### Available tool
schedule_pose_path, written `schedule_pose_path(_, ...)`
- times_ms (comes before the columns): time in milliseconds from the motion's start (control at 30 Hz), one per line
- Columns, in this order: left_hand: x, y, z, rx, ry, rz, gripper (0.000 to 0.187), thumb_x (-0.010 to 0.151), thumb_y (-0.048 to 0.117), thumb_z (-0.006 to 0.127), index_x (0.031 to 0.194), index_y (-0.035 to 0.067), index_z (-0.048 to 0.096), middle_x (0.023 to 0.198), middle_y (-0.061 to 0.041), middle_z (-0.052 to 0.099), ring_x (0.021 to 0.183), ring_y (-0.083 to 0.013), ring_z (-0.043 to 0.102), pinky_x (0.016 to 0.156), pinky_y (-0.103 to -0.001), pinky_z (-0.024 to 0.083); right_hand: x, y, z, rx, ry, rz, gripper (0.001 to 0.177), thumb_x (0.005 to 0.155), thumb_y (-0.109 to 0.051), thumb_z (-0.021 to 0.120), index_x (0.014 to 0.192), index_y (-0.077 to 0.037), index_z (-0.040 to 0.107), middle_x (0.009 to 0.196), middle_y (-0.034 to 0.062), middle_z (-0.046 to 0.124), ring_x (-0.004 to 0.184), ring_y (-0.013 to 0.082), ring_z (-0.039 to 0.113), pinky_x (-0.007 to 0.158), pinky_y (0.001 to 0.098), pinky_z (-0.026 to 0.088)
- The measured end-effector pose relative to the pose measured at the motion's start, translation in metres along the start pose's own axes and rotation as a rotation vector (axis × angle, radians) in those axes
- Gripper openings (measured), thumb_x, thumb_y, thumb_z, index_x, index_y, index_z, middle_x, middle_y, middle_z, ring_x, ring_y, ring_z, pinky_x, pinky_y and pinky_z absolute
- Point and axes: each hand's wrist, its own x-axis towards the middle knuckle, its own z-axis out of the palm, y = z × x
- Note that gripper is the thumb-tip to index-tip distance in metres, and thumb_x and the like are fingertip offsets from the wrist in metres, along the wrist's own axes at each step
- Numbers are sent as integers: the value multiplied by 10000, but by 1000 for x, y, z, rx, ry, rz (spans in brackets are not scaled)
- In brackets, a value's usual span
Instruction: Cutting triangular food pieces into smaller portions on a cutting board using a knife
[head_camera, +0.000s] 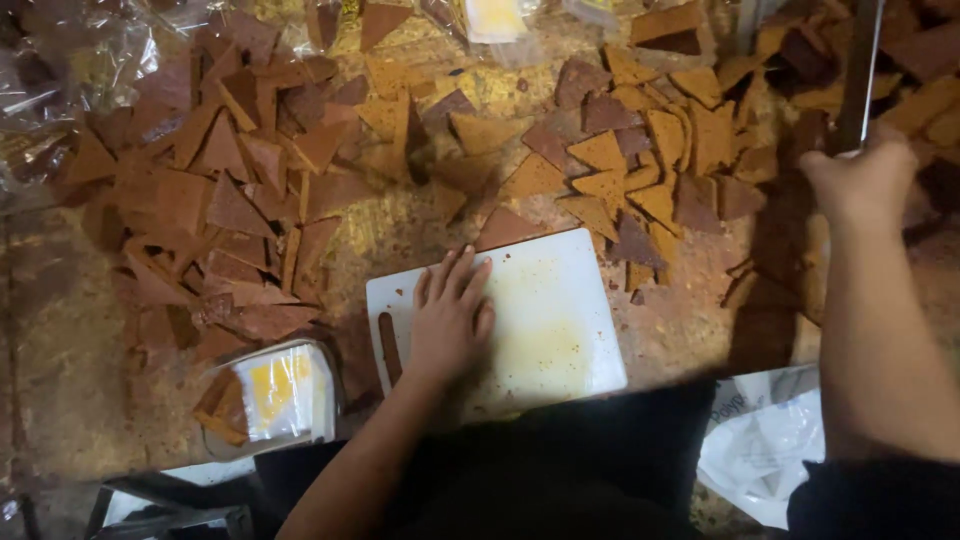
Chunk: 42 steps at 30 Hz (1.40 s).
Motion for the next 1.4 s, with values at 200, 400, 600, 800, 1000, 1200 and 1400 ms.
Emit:
schedule_pose_path(200, -6, 14, -12, -402, 167, 115, 297, 917, 125, 693, 1209, 85, 728, 1258, -139, 674, 1139, -354, 584, 1009, -450, 501, -158, -120, -87, 825, -419, 263, 499, 715, -83, 764, 1204, -160, 693, 748, 8, 650, 431, 113, 530, 338, 241, 449)
schedule_pose_path(400, -23, 97, -50, -1213, -312, -415, 794, 957, 354, 645, 1581, 2, 301, 1293, -287, 623, 934, -398, 769, 790, -461, 620, -348, -142, -10, 1205, -826, 354, 122, 890, -92, 736, 926, -7, 657, 522, 155, 579, 277, 214, 561, 271, 300, 466)
schedule_pose_path(600, -16, 49, -110, -354, -903, -416, 803, 774, 611, 679, 1462, 331, 374, 1383, -116, 617, 1214, -421, 651, 961, -491, 540, -328, -125, -24, 916, -742, 218, 235, 987, -172, 641, 1181, -56, 705, 649, 94, 560, 313, 156, 530, 284, 247, 449)
schedule_pose_path(800, -42, 21, -53, 22, -81, -180, 810, 689, 590, 799, 1265, 101, 507, 1267, -133, 508, 997, -387, 658, 751, -494, 599, -330, -91, -12, 692, -784, 57, 260, 985, -149, 606, 1237, -100, 641, 558, 107, 578, 357, 194, 556, 321, 300, 451)
schedule_pose_path(1000, -59, 31, -31, -352, -221, -332, 524, 840, 440, 756, 1190, 116, 539, 1162, -83, 484, 885, -404, 715, 687, -464, 619, -353, -145, -34, 168, -867, -415, 240, 1005, -228, 575, 1189, -75, 590, 789, 250, 736, 752, 431, 750, 649, 504, 601)
schedule_pose_path(1200, -69, 24, -31, -211, 81, -177, 431, 774, 400, 787, 1098, 157, 638, 1094, -40, 569, 830, -329, 741, 672, -384, 610, -352, -188, -34, 136, -962, -424, 235, 1057, -308, 466, 1106, -89, 538, 815, 261, 716, 811, 454, 742, 693, 536, 597)
schedule_pose_path(1400, -90, -3, -8, -336, 274, -54, 393, 767, 334, 851, 1074, 155, 684, 986, -43, 617, 805, -253, 724, 658, -301, 597, -362, -204, -43, 104, -971, -473, 218, 1061, -267, 447, 1116, -69, 518, 838, 296, 702, 849, 505, 718, 701, 568, 576)
